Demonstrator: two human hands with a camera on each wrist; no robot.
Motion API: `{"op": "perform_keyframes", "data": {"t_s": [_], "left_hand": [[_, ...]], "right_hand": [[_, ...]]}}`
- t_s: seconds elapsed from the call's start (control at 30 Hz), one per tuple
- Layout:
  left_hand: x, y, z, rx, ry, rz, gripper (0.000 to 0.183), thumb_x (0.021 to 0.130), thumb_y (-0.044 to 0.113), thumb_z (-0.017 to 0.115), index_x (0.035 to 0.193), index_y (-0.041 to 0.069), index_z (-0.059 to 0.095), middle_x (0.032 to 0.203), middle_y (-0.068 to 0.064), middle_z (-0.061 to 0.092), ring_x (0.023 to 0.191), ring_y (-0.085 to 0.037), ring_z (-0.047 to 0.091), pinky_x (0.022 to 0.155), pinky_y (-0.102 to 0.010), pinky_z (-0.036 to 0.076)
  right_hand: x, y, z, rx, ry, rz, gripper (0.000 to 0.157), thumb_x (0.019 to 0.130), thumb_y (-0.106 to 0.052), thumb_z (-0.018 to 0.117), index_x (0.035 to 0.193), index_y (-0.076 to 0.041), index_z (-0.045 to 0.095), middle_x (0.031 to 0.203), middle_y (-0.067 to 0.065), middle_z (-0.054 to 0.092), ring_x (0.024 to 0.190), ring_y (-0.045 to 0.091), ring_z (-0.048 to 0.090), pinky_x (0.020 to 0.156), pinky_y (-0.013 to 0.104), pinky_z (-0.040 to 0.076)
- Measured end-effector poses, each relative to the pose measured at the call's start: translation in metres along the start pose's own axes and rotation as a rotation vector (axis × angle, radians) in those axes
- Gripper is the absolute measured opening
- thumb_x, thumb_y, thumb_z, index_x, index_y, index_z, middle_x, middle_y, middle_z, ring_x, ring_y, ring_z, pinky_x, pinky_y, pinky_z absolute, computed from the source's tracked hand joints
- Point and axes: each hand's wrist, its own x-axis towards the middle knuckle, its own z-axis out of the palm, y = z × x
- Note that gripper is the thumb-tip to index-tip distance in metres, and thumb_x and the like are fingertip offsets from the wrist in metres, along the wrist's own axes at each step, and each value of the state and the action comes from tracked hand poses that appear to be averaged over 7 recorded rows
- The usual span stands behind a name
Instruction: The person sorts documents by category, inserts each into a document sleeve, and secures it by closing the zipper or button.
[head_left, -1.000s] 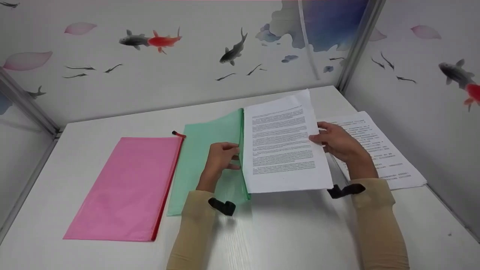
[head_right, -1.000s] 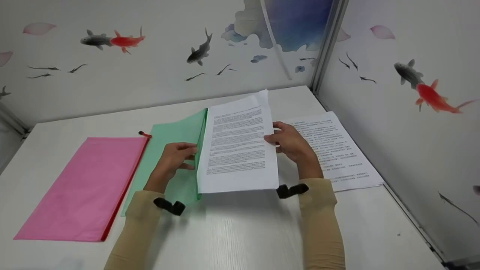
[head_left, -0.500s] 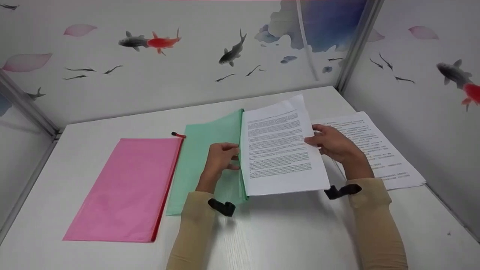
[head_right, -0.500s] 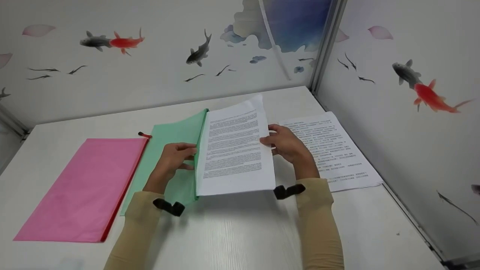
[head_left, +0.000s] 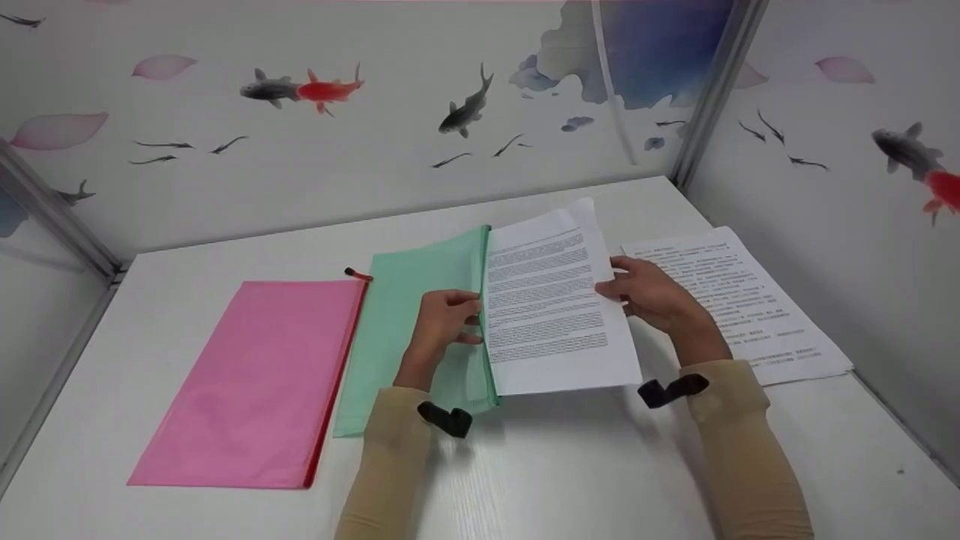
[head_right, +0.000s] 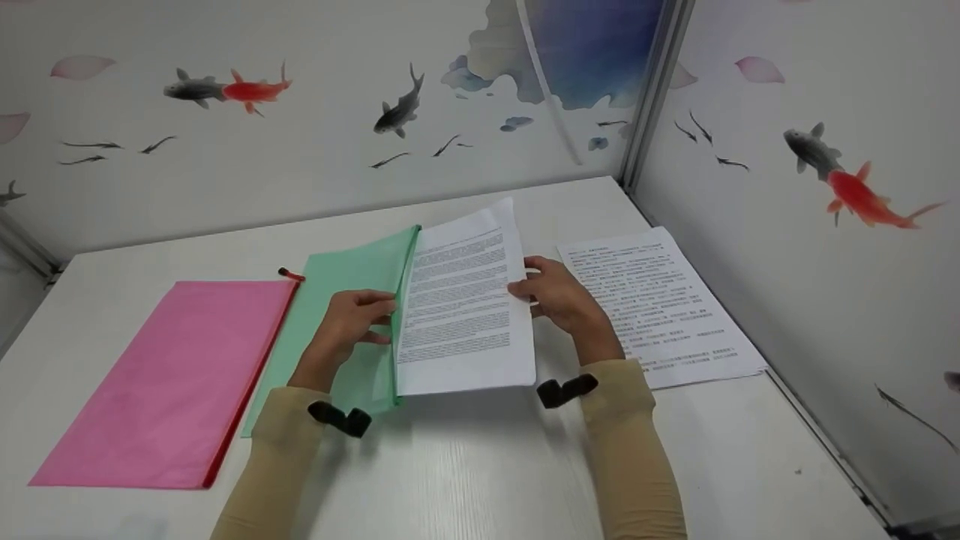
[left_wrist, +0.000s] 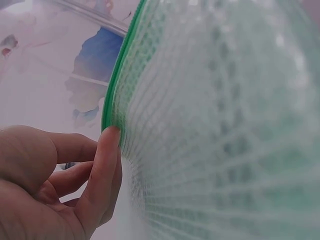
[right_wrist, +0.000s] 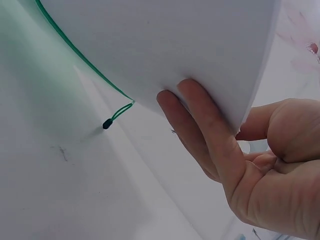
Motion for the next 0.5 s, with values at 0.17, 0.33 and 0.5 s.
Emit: {"op": "perform_keyframes", "data": {"t_s": [0.17,0.33,0.5], "left_hand": [[0.0,-0.001,0.0,-0.007,0.003,0.001,0.026,0.097,0.012,0.064,0.12,0.002,0.07,0.107,-0.016,0.071,0.085,-0.019,0.071,0.06,-0.029,0.062],[-0.001,0.0,0.0,-0.004,0.004,-0.012,0.026,0.097,0.013,0.064,0.12,0.003,0.07,0.108,-0.015,0.071,0.087,-0.02,0.072,0.062,-0.029,0.062],[-0.002,0.001,0.0,-0.01,0.007,-0.026,0.026,0.097,0.013,0.063,0.12,0.003,0.07,0.11,-0.015,0.071,0.09,-0.02,0.072,0.064,-0.029,0.063]], "right_hand": [[0.004,0.002,0.006,0.002,-0.006,0.005,0.053,0.101,-0.013,0.057,0.15,-0.006,0.039,0.129,0.014,0.065,0.1,0.02,0.073,0.079,0.034,0.062],[0.003,0.001,0.003,-0.001,0.008,0.042,0.053,0.102,-0.017,0.055,0.151,-0.008,0.038,0.13,0.013,0.063,0.101,0.02,0.072,0.08,0.033,0.061],[-0.002,-0.001,-0.007,0.024,0.018,0.056,0.052,0.103,-0.017,0.052,0.153,-0.009,0.037,0.13,0.008,0.063,0.102,0.02,0.071,0.079,0.032,0.062]]}}
